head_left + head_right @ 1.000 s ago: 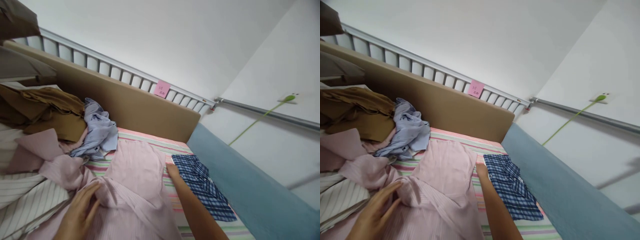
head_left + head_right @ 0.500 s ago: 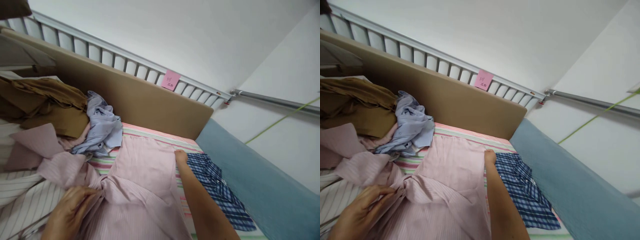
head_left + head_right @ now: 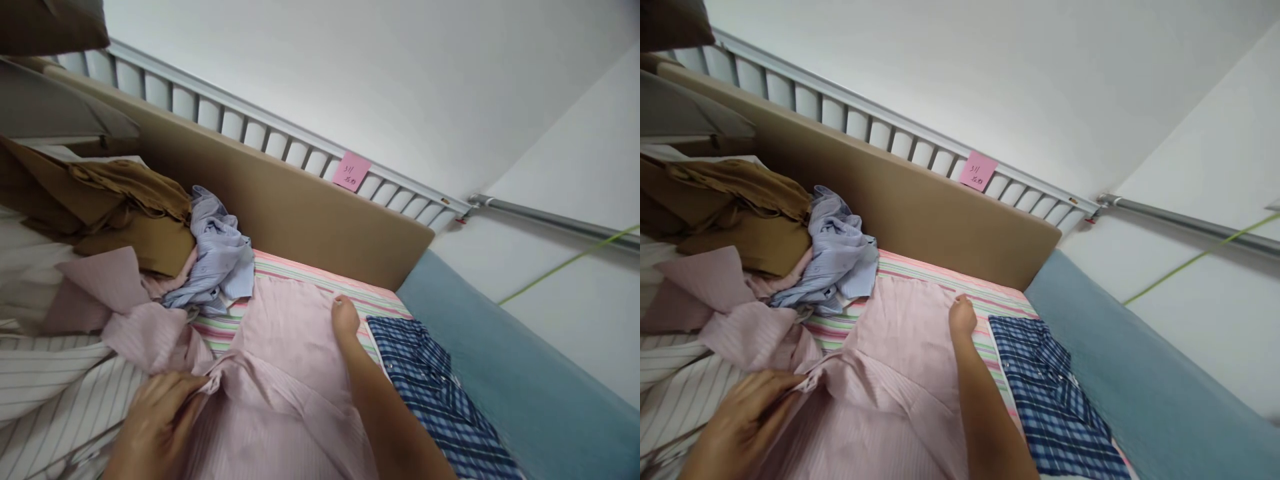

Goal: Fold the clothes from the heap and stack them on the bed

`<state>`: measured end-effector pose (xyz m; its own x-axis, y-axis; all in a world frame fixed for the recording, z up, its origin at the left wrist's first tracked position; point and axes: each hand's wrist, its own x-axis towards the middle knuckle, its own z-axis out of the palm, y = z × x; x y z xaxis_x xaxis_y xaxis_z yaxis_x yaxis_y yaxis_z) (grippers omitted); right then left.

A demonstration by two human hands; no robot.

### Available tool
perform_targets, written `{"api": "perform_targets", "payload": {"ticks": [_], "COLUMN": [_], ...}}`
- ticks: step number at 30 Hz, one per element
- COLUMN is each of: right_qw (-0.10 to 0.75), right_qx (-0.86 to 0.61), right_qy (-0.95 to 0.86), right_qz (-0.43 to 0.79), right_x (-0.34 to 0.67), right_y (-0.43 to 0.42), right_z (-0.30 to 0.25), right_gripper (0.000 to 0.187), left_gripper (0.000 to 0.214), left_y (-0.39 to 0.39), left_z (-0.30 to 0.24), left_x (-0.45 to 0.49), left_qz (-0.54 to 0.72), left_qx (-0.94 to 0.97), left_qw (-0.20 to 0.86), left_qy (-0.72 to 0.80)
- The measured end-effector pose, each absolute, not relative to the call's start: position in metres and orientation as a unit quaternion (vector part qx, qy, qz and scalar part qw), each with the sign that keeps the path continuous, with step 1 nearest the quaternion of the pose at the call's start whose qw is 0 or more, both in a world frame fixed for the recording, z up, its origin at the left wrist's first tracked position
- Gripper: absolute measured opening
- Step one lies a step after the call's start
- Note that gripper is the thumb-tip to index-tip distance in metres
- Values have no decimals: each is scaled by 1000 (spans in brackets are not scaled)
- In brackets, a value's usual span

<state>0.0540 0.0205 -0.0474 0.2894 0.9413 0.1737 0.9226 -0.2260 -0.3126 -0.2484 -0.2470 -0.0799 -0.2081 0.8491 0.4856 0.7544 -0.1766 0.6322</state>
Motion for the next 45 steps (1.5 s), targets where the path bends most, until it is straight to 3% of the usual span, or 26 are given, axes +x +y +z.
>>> {"api": "perform_targets", "payload": {"ticks": [10,16,22,28,34,39,45], "right_qw": [206,235,269,264,254,257,181], "right_qx": [-748,-687,-617,-664,-692,-680,-605], "right_qy": [-629,-670,-716,-677,-655,-680,-772], "right_qz": [51,156,184,175,165,94,69], "right_x": [26,28,108,184,170,158,152], "right_y": [26,11,-119,-282,-312,-314,-322], "right_z": [-60,-56,-31,-78,-92,-84,-101], "right_gripper": [32,42,33,35,27,38,39], "left_gripper": [23,33,36,39,32,34,35], "left_y": [-260,-255,-249,-264,-258,-234,-203], "left_z": [-55,-46,-45,-49,-54,5,45], "left_x": [-251,-264,-273,-264,-250,-251,-283], "left_qz": [547,571,560,511,473,455,344], "left_qx": [569,459,413,432,471,533,561], "left_qw": [65,106,152,169,181,120,-22], "left_qy": [610,672,702,723,722,703,753]}}
